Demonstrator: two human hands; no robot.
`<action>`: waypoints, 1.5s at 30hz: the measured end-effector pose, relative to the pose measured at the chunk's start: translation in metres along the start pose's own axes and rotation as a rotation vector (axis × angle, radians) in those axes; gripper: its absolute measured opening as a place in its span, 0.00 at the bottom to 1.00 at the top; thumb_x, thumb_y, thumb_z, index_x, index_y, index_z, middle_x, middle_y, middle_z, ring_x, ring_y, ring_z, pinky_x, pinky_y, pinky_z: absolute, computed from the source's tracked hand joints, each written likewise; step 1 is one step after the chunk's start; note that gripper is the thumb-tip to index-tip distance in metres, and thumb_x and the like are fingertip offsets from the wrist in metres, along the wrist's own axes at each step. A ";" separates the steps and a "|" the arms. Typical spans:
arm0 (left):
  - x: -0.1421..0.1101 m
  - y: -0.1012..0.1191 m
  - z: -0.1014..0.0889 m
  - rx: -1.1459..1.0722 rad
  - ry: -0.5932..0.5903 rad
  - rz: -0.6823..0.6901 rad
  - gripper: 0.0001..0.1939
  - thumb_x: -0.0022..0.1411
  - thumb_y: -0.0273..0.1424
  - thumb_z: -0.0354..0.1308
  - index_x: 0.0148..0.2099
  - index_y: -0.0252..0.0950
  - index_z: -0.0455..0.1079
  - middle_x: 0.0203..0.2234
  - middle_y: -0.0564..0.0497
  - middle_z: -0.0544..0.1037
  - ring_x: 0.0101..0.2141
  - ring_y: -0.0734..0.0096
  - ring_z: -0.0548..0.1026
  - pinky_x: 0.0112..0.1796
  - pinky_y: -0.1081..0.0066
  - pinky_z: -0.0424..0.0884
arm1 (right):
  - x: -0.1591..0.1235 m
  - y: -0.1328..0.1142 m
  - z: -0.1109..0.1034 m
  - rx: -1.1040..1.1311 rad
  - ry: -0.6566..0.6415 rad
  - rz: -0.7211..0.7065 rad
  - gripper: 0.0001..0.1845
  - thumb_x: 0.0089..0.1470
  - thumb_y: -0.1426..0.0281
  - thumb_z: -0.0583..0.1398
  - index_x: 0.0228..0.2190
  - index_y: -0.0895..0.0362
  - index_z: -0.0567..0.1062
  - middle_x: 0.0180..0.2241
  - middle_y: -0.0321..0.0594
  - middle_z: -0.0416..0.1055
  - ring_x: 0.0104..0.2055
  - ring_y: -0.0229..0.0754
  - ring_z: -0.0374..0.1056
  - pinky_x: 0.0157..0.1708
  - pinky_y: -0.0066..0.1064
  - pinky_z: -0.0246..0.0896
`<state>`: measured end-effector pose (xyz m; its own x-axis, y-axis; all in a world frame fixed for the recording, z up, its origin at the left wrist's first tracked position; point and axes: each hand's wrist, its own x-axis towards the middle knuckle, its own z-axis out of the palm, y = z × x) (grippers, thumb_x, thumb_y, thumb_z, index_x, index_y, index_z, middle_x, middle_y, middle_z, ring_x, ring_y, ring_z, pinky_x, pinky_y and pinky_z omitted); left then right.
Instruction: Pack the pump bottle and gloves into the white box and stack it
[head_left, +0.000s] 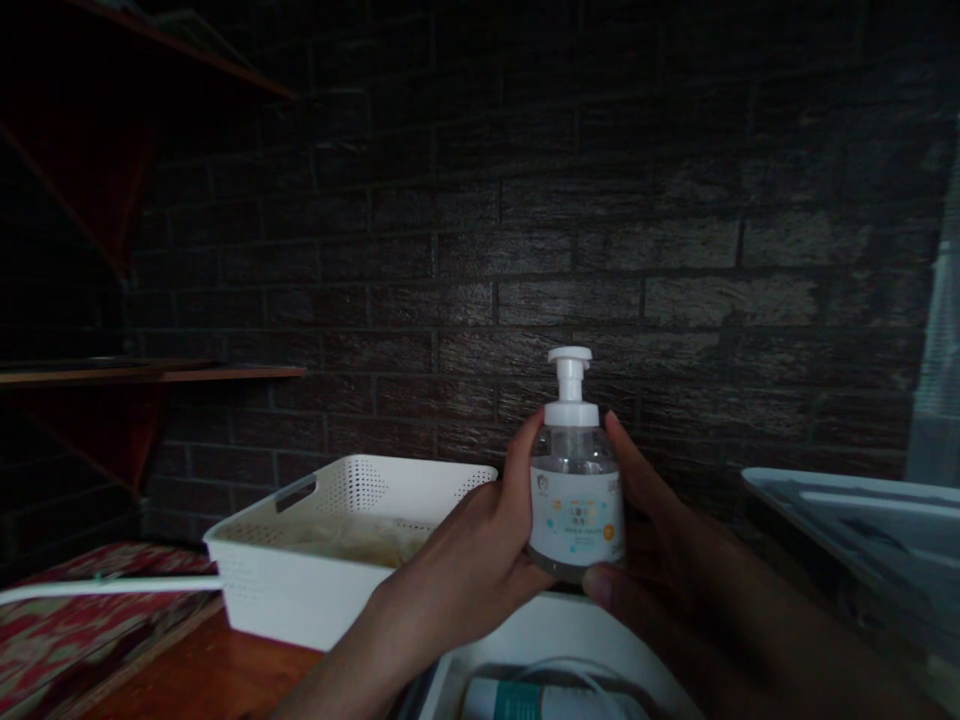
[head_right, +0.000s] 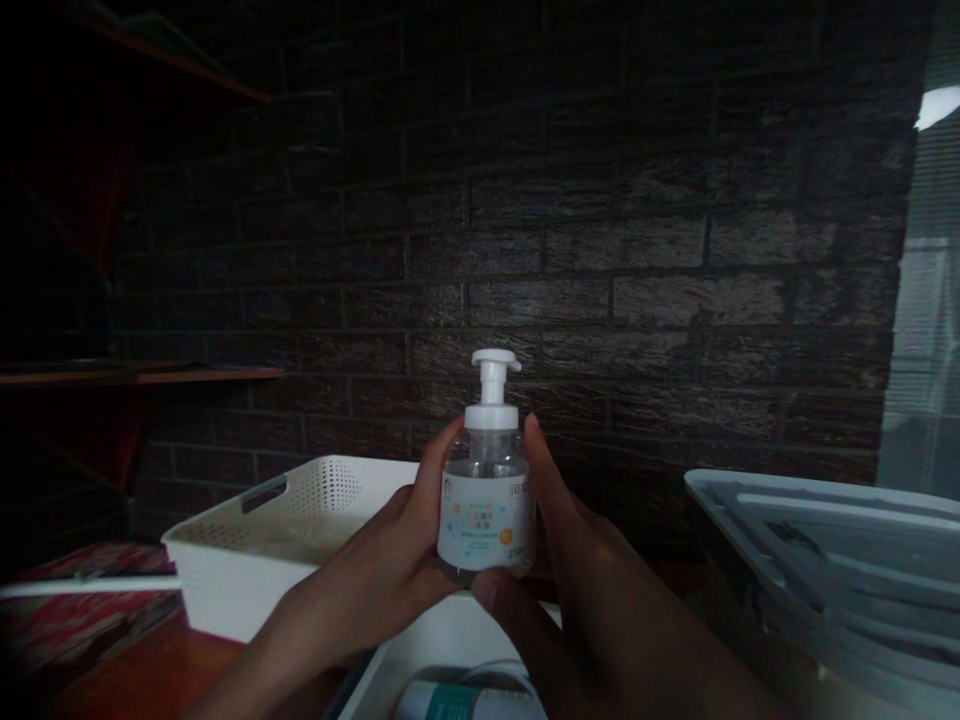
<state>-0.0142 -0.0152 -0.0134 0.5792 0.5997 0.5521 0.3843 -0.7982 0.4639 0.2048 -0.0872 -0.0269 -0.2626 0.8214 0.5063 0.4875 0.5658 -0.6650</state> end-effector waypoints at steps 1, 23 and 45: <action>0.000 0.002 0.000 -0.009 -0.001 -0.006 0.56 0.62 0.30 0.63 0.75 0.47 0.23 0.60 0.39 0.73 0.53 0.47 0.77 0.48 0.54 0.75 | 0.001 0.000 0.000 -0.002 0.001 -0.001 0.44 0.66 0.56 0.59 0.71 0.32 0.38 0.73 0.30 0.47 0.69 0.53 0.58 0.60 0.43 0.66; -0.002 0.019 0.004 -0.206 0.093 -0.030 0.61 0.55 0.38 0.72 0.75 0.46 0.32 0.53 0.42 0.76 0.49 0.49 0.77 0.48 0.52 0.74 | 0.015 -0.019 0.007 -0.003 0.210 -0.127 0.36 0.66 0.60 0.59 0.71 0.45 0.55 0.69 0.38 0.60 0.67 0.53 0.62 0.62 0.45 0.66; -0.002 0.007 0.001 -0.614 0.012 0.066 0.28 0.71 0.40 0.57 0.67 0.42 0.54 0.57 0.43 0.71 0.58 0.51 0.70 0.58 0.50 0.67 | 0.011 -0.025 0.009 0.104 0.159 -0.066 0.38 0.67 0.62 0.58 0.72 0.45 0.50 0.71 0.38 0.54 0.72 0.52 0.52 0.68 0.51 0.53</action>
<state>-0.0115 -0.0224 -0.0120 0.5782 0.5534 0.5996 -0.1382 -0.6578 0.7404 0.1820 -0.0920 -0.0101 -0.1522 0.7653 0.6255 0.3831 0.6290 -0.6764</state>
